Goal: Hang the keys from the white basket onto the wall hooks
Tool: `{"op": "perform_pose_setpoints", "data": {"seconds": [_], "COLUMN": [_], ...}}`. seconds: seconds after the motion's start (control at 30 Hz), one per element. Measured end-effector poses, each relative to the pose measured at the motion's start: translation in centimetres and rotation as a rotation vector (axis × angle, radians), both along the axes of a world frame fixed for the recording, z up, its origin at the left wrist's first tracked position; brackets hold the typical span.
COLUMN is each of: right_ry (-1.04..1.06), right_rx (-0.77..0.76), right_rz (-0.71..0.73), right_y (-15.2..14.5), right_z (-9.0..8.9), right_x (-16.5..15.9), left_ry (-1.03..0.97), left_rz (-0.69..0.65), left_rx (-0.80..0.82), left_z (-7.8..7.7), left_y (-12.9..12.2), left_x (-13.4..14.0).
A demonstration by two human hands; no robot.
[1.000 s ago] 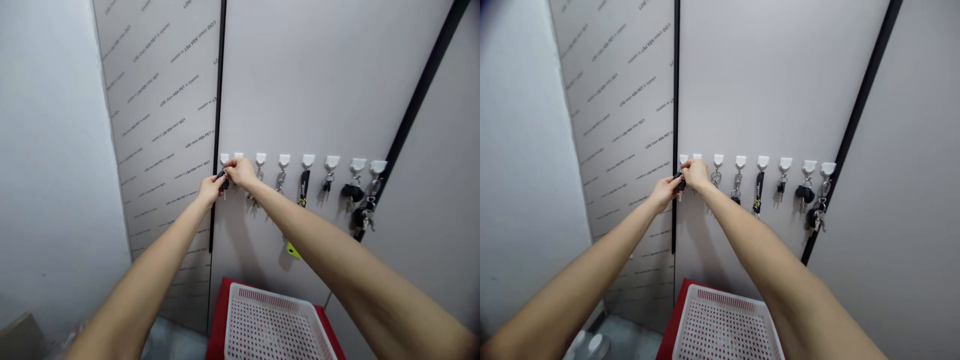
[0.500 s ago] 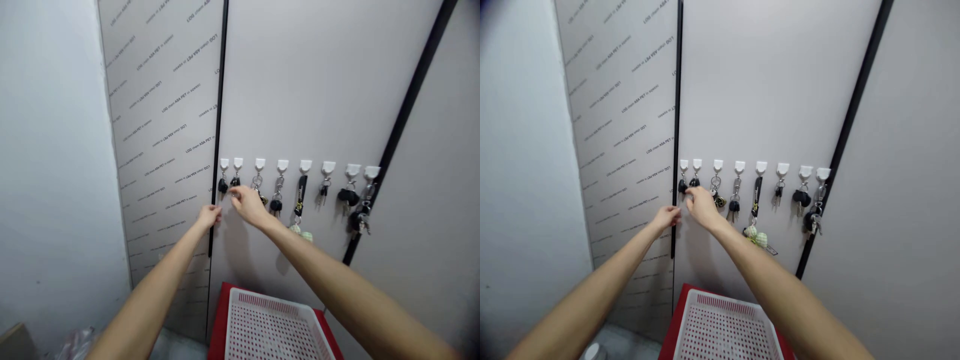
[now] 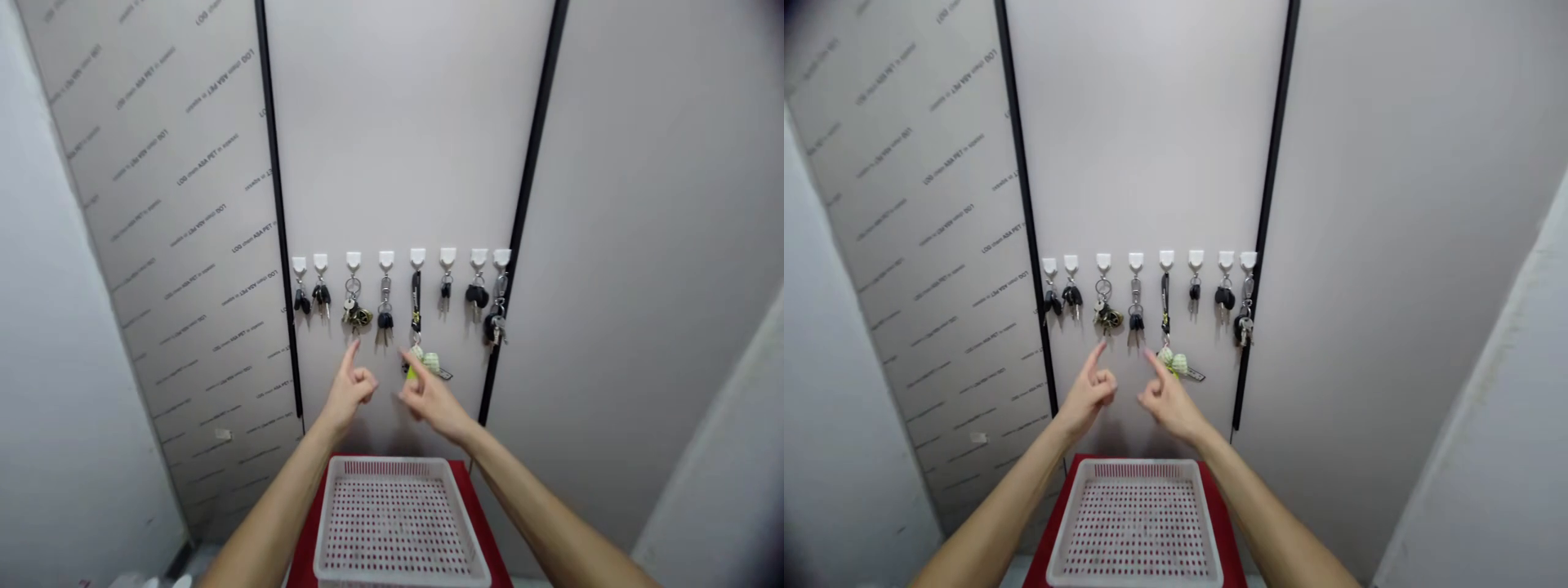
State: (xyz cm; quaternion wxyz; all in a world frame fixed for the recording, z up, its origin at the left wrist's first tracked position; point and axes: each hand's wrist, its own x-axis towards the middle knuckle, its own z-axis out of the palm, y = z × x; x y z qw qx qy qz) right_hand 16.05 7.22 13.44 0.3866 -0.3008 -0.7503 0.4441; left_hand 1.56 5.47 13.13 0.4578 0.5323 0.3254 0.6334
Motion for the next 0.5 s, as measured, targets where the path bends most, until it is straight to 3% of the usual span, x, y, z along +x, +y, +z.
{"op": "perform_pose_setpoints", "data": {"seconds": [0.1, 0.17, 0.27, 0.5], "right_ry": [0.343, 0.452, 0.508, 0.501], "right_rx": [0.191, 0.251, 0.250, 0.200], "right_rz": [-0.007, 0.010, 0.030, 0.067], "right_y": [-1.7, -2.4, -2.4, -2.3], "right_z": [5.5, 7.1, 7.1, 6.3], "right_x": [1.0, 1.5, 1.9, 1.6], "left_ry": [-0.018, -0.013, 0.005, 0.018], "left_rz": [-0.107, -0.155, -0.197, -0.208], "left_rx": [0.203, 0.270, 0.282, 0.251], "left_z": [5.0, 6.8, 7.4, 6.8], "left_y": [-1.7, -2.6, -3.0, -2.8], "left_x": [2.5, 3.6, 4.5, 4.4]}}
